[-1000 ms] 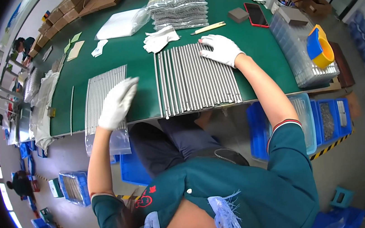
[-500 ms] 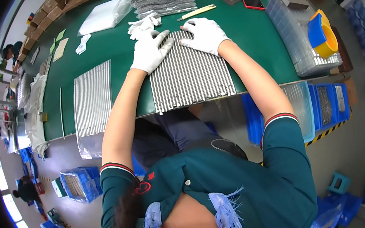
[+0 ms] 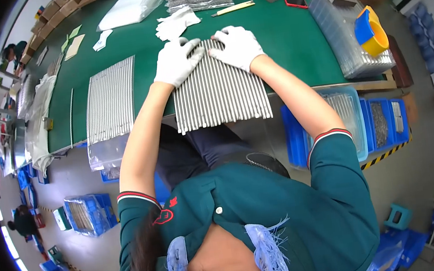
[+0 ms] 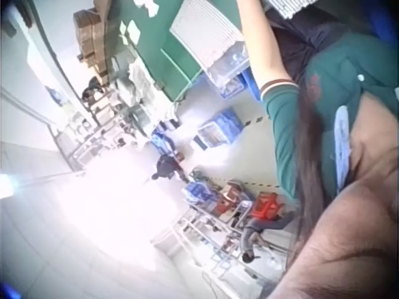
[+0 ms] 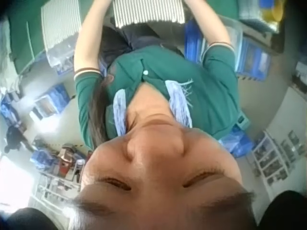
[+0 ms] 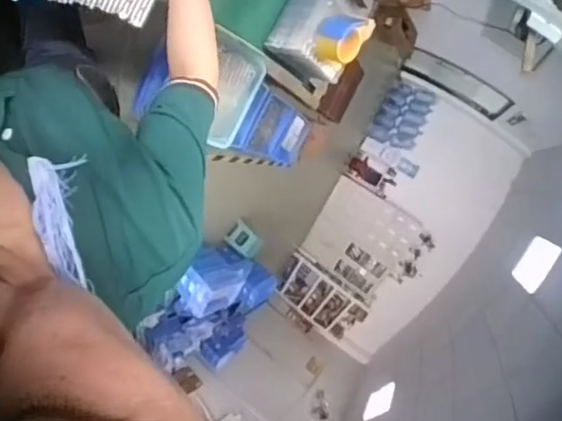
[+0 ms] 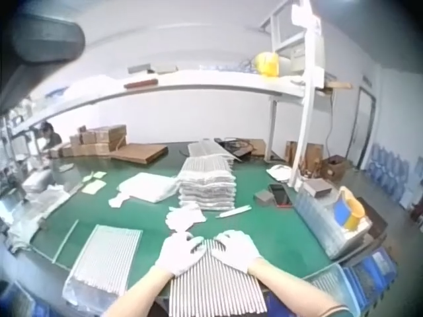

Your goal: Sorting, cleaning, and packing bundles of thin metal pins into plastic bags at a manufacturing workbench.

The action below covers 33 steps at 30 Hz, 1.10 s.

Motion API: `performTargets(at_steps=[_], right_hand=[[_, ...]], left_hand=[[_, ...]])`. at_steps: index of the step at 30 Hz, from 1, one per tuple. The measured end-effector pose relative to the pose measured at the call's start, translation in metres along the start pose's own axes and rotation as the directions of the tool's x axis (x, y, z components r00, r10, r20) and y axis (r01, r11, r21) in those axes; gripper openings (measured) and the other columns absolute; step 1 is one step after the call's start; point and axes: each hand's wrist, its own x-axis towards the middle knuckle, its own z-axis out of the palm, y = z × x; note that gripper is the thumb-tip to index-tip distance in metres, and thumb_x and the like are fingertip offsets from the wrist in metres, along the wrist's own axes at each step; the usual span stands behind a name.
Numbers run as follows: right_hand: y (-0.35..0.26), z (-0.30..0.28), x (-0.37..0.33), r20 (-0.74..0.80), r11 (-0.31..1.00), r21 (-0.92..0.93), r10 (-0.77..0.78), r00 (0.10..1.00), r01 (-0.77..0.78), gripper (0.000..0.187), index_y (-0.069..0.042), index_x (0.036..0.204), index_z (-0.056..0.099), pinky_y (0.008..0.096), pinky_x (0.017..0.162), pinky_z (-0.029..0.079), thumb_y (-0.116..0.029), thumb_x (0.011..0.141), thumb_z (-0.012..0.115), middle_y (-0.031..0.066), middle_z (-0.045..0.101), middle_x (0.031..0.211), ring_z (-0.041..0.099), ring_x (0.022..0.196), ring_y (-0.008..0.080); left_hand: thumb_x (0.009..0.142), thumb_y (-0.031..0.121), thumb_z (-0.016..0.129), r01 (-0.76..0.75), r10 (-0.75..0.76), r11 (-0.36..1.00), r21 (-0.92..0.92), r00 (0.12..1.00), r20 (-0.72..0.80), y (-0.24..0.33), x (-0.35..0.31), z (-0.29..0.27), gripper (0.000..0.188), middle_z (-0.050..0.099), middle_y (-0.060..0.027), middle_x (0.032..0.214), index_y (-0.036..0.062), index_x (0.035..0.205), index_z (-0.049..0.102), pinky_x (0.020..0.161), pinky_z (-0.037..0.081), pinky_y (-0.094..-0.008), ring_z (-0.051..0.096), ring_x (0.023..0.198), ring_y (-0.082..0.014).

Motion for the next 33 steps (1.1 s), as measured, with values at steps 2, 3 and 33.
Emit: performTargets(at_steps=[2,3,33], right_hand=[[-0.014,-0.008,-0.008,0.012,0.999,-0.011,0.038,0.999,-0.038,0.046,-0.018,0.111,0.06,0.0414,0.09,0.043,-0.052,0.081,0.053,0.0131,0.056,0.113,0.053,0.105,0.0322],[-0.016,-0.016,-0.007,0.067,0.999,0.009,0.053,0.996,-0.054,0.049,-0.016,0.115,0.058,0.0409,0.091,0.043,-0.051,0.081,0.054,0.0132,0.055,0.116,0.053,0.106,0.0324],[-0.051,-0.025,-0.082,0.024,0.922,0.122,-0.372,0.928,0.367,0.05,0.0,0.124,0.049,0.0476,0.109,0.024,-0.016,0.076,0.051,0.026,0.038,0.134,0.033,0.127,0.0412]], left_hand=[[0.083,0.042,0.053,-0.024,0.023,0.999,-0.023,0.998,-0.057,0.003,-0.01,-0.008,0.034,0.063,-0.0093,0.094,0.0167,0.1,0.068,0.076,0.049,-0.0366,0.06,0.087,-0.0262],[0.084,0.041,0.053,-0.006,0.005,0.999,-0.043,1.0,-0.031,0.006,-0.008,-0.013,0.033,0.063,-0.0091,0.092,0.0157,0.1,0.068,0.075,0.049,-0.0365,0.06,0.085,-0.026],[0.068,0.021,0.064,-0.556,0.558,0.804,-0.21,0.828,-0.059,0.061,-0.077,-0.043,0.047,0.05,-0.009,0.123,0.0265,0.114,0.055,0.098,0.033,-0.0569,0.047,0.112,-0.0374]])
